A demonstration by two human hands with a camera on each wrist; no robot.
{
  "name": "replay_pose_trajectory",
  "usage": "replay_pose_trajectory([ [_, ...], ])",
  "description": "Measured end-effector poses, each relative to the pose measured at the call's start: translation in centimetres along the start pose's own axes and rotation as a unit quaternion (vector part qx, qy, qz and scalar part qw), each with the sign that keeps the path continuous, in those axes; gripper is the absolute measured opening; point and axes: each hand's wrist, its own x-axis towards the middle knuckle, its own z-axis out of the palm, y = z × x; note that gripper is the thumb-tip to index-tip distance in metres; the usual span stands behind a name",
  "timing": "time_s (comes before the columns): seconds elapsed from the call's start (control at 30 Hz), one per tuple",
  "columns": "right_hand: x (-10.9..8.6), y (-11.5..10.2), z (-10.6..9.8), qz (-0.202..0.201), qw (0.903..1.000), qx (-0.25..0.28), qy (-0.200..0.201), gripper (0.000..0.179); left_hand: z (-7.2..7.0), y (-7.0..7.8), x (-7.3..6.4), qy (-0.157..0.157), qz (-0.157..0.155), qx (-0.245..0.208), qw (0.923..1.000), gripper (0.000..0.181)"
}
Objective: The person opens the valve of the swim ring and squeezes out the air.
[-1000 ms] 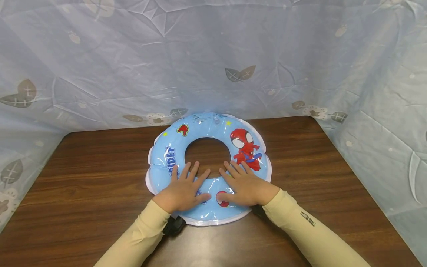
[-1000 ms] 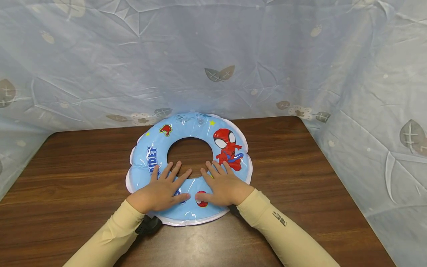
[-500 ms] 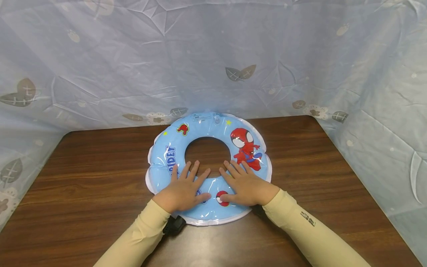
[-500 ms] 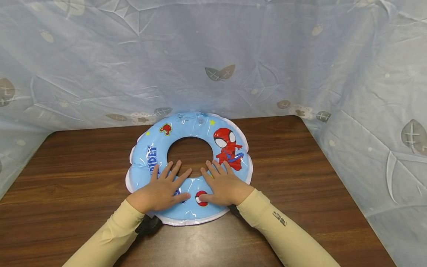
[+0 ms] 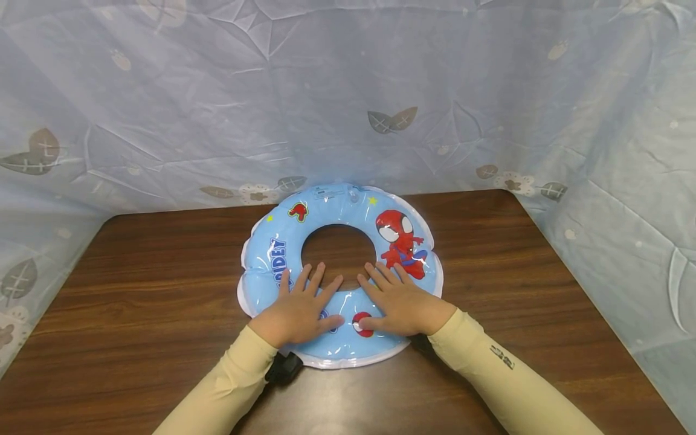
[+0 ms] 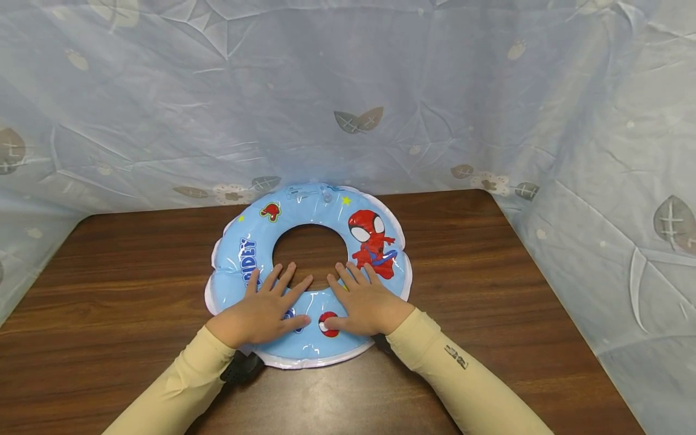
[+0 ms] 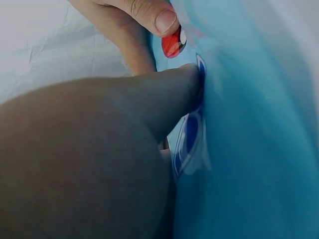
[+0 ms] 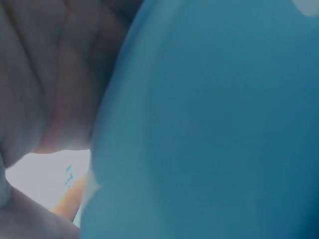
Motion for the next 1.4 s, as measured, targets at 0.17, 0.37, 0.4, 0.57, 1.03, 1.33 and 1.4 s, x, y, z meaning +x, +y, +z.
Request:
replay_pose_trajectory([
  [0.17, -0.1, 0.1, 0.0, 0.001, 1.0000, 0.002, 0.003, 0.091, -0.4, 0.0, -0.1, 0.019, 0.009, 0.002, 0.9998, 0.077],
  [0.37, -0.1, 0.3, 0.0, 0.004, 1.0000, 0.008, 0.002, 0.091, -0.7, -0.3, -0.2, 0.039, 0.015, -0.012, 0.9990, 0.078],
  [0.4, -0.1, 0.3, 0.0, 0.004, 1.0000, 0.008, 0.002, 0.091, -0.8, -0.3, -0.2, 0.043, 0.016, -0.016, 0.9988, 0.078],
  [0.57, 0.0, 0.3, -0.1, 0.003, 1.0000, 0.009, 0.002, 0.091, -1.7, -0.9, -0.6, 0.064, 0.018, -0.034, 0.9972, 0.080],
  [1.03, -0.3, 0.4, -0.2, 0.007, 0.9998, 0.018, 0.008, 0.092, -2.7, -2.9, -0.8, 0.100, 0.044, -0.023, 0.9938, 0.096],
  [1.33, -0.3, 0.5, -0.2, 0.001, 0.9999, 0.014, 0.008, 0.092, -2.5, -3.5, -0.7, 0.093, 0.020, -0.026, 0.9951, 0.101],
  [1.4, -0.2, 0.4, -0.2, 0.003, 0.9999, 0.011, 0.005, 0.092, -2.3, -3.5, -0.7, 0.078, 0.011, -0.025, 0.9965, 0.100],
])
